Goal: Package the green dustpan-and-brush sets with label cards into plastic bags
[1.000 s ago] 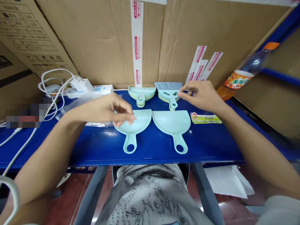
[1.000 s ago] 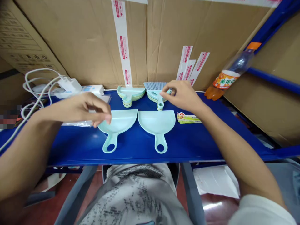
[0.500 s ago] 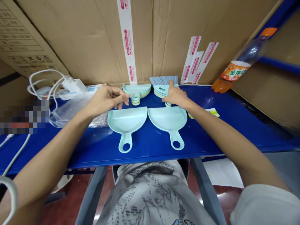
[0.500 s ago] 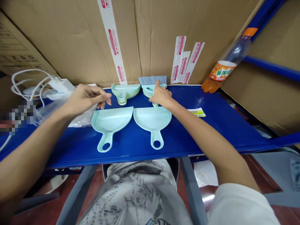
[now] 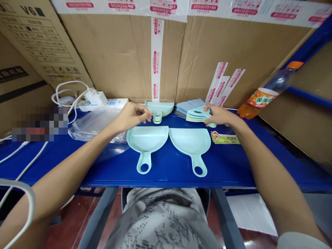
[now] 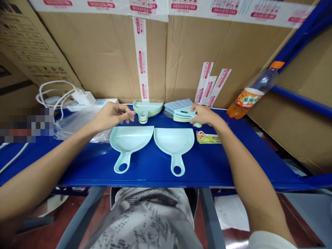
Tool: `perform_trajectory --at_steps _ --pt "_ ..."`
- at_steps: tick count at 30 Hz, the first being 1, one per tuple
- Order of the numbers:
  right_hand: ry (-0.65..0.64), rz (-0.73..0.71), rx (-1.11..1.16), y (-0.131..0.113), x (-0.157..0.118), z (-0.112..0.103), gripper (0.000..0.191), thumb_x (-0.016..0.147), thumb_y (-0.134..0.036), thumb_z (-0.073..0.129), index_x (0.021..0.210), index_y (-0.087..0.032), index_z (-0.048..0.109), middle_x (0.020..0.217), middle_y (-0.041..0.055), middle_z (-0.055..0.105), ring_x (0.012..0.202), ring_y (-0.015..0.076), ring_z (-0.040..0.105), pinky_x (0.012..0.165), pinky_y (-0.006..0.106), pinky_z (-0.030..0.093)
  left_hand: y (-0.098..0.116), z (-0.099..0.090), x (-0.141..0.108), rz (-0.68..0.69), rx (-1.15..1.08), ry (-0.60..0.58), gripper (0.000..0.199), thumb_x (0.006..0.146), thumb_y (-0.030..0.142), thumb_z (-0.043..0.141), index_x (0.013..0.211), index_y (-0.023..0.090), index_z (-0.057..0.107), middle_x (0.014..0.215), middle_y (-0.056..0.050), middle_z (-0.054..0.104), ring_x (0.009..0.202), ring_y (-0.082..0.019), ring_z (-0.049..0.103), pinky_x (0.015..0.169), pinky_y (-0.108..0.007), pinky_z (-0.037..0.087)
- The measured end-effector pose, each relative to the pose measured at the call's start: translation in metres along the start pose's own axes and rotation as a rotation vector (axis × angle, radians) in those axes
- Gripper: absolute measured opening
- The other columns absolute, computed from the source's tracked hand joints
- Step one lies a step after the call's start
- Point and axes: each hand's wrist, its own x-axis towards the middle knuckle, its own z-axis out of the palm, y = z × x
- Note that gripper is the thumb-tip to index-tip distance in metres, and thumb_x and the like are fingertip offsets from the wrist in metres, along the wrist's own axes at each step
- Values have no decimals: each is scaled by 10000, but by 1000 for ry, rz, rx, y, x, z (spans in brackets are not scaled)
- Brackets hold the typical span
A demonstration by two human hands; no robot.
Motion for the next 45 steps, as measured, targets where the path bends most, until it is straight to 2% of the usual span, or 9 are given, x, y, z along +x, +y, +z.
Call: perform_trajectory --at_steps 6,10,17,21,26,30,38,42,45 --pt "-87 -290 -16 43 3 -19 493 670 -352 768 1094 -252 539 845 -17 581 792 220 566 742 308 435 -17 11 4 68 168 143 292 919 460 703 947 184 797 1030 -99 810 835 -204 711 780 -324 587" --pt "-84 -338 32 52 7 -12 441 720 -375 699 1098 -251 510 852 -7 608 779 220 561 757 311 433 -25 15 5 79 152 123 293 905 433 706 1036 184 787 1169 -136 730 913 -227 720 803 -372 635" --pt "30 -459 31 58 26 6 327 767 -317 632 1064 -239 520 998 56 697 897 250 619 839 328 445 -34 17 7 59 122 93 280 908 414 714 1071 195 775 1197 -123 699 886 -206 713 802 -391 667" --pt "47 -440 -51 50 34 14 430 848 -256 600 1273 -192 584 1084 110 748 953 283 669 848 347 444 -35 16 8 79 116 99 242 888 377 718 1042 202 788 1166 -124 702 978 -240 708 799 -386 672" --pt "45 -374 -245 28 42 18 673 872 -133 586 1540 -205 535 1425 185 714 1206 348 680 872 374 455 -36 15 9 81 125 111 251 878 360 697 1036 194 798 1173 -136 700 987 -242 704 782 -370 663" --pt "5 -349 -282 19 50 15 686 889 -131 590 1558 -259 518 1442 146 723 1177 326 698 806 341 456 -37 14 10 80 117 91 244 877 354 696 1032 193 794 1150 -131 711 976 -241 711 792 -369 658" --pt "-23 -335 -288 12 65 13 724 851 -115 636 1548 -226 474 1387 168 740 1083 317 726 809 354 470 -39 12 10 78 139 125 241 882 350 690 1022 183 794 1159 -136 718 979 -247 706 823 -392 661" --pt "-10 -328 -220 19 63 10 802 862 -151 677 1598 -224 367 1335 166 747 1085 340 751 869 397 544 -40 12 11 71 141 126 247 888 357 682 1032 188 792 1176 -138 721 993 -261 716 813 -409 665" --pt "94 -348 -203 28 47 4 940 841 -186 733 1664 -186 279 1423 213 691 1241 394 710 991 482 575 -37 7 11 65 140 144 270 895 382 690 1049 186 794 1169 -139 723 975 -257 722 806 -407 659"
